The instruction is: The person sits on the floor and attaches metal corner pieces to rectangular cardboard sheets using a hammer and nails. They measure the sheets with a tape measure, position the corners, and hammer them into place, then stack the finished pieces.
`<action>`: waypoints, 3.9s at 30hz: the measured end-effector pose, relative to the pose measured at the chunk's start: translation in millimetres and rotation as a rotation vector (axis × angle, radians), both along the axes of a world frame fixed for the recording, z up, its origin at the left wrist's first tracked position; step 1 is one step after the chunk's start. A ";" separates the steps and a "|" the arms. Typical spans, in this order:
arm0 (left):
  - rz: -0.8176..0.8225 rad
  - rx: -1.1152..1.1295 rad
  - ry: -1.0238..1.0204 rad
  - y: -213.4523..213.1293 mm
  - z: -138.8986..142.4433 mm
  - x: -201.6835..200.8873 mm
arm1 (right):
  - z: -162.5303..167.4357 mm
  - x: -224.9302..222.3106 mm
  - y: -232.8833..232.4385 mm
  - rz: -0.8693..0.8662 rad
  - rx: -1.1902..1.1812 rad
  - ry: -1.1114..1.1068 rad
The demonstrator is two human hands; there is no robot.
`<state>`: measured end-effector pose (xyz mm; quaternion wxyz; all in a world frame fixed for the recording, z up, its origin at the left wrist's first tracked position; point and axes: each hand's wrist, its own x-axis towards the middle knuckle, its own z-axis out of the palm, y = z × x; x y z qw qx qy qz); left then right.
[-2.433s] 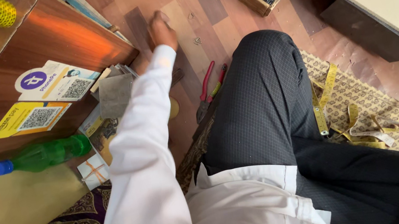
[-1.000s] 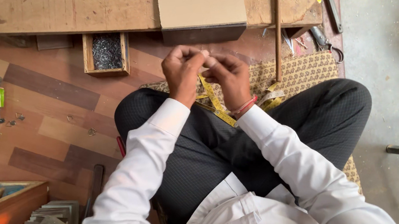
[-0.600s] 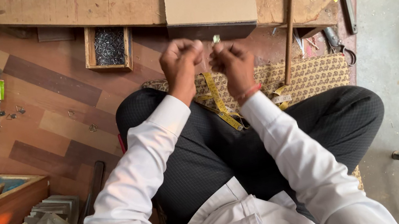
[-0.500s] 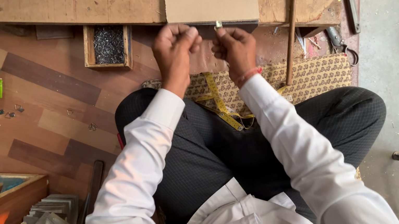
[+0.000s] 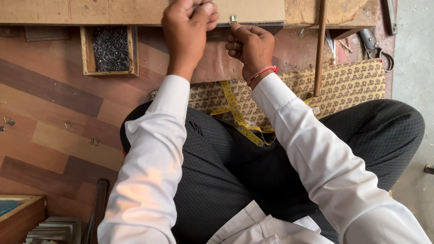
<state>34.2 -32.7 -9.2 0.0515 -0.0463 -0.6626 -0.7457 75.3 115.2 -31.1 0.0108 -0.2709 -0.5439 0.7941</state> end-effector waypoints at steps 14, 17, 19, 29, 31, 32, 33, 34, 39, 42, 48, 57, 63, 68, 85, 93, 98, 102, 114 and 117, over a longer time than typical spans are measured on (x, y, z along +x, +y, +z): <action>-0.037 -0.623 0.333 31.9 -23.9 -18.3 | -2.2 -1.2 2.4 0.009 -0.077 0.022; -0.017 -0.603 0.392 32.1 -25.4 -18.4 | -4.1 -0.9 3.0 -0.003 -0.077 0.029; -0.026 -0.601 0.357 32.7 -24.7 -18.0 | -4.9 -0.3 3.4 0.004 -0.092 0.045; 0.021 -0.623 0.451 34.7 -22.7 -14.4 | -4.3 -0.7 3.2 0.005 -0.082 0.041; 0.013 -0.613 0.454 35.1 -23.8 -15.2 | -4.0 -0.5 2.9 0.003 -0.073 0.020; 0.009 -0.608 0.457 34.5 -24.3 -16.7 | -4.2 -0.6 3.0 0.002 -0.070 0.011; -0.009 -0.527 0.383 33.7 -24.6 -18.4 | -4.3 -0.6 2.9 -0.001 -0.076 0.021; -0.026 -0.446 0.307 32.4 -24.9 -20.5 | -4.3 -0.7 2.9 -0.004 -0.083 0.029; -0.088 0.030 0.160 21.7 -23.1 -29.3 | -4.9 -2.1 2.9 -0.017 -0.046 -0.010; -0.079 -0.022 0.152 21.4 -22.4 -27.5 | -5.7 -3.1 2.7 -0.023 -0.049 -0.011; -0.077 -0.276 0.205 25.7 -18.9 -20.6 | -7.3 -3.8 2.0 -0.027 -0.090 0.004; -0.046 -0.376 0.280 32.5 -18.8 -17.6 | -8.3 -4.2 2.7 -0.023 -0.091 0.009; -0.069 -0.172 0.143 25.2 -10.1 -20.3 | -10.9 -4.0 3.2 -0.037 -0.078 -0.009; -0.075 -0.261 0.135 27.5 -14.0 -19.0 | -11.8 -4.6 3.0 -0.040 -0.077 0.003; 0.004 -0.678 0.421 32.1 -31.6 -16.4 | -16.3 -5.4 4.2 -0.027 -0.099 0.000; 0.003 -0.692 0.361 33.0 -27.5 -14.2 | -14.1 -4.8 2.7 -0.026 -0.107 0.005; 0.019 -0.710 0.381 33.5 -26.3 -12.9 | -13.5 -5.1 2.3 -0.041 -0.099 -0.005; 0.012 -0.741 0.377 33.7 -26.1 -14.7 | -12.6 -4.8 2.5 -0.035 -0.091 -0.008; 0.016 -0.757 0.378 33.8 -31.4 -19.5 | -14.9 1.3 16.4 0.032 0.200 0.046; 0.004 -0.752 0.358 32.9 -32.6 -18.4 | -23.0 13.1 48.3 -0.191 0.937 0.281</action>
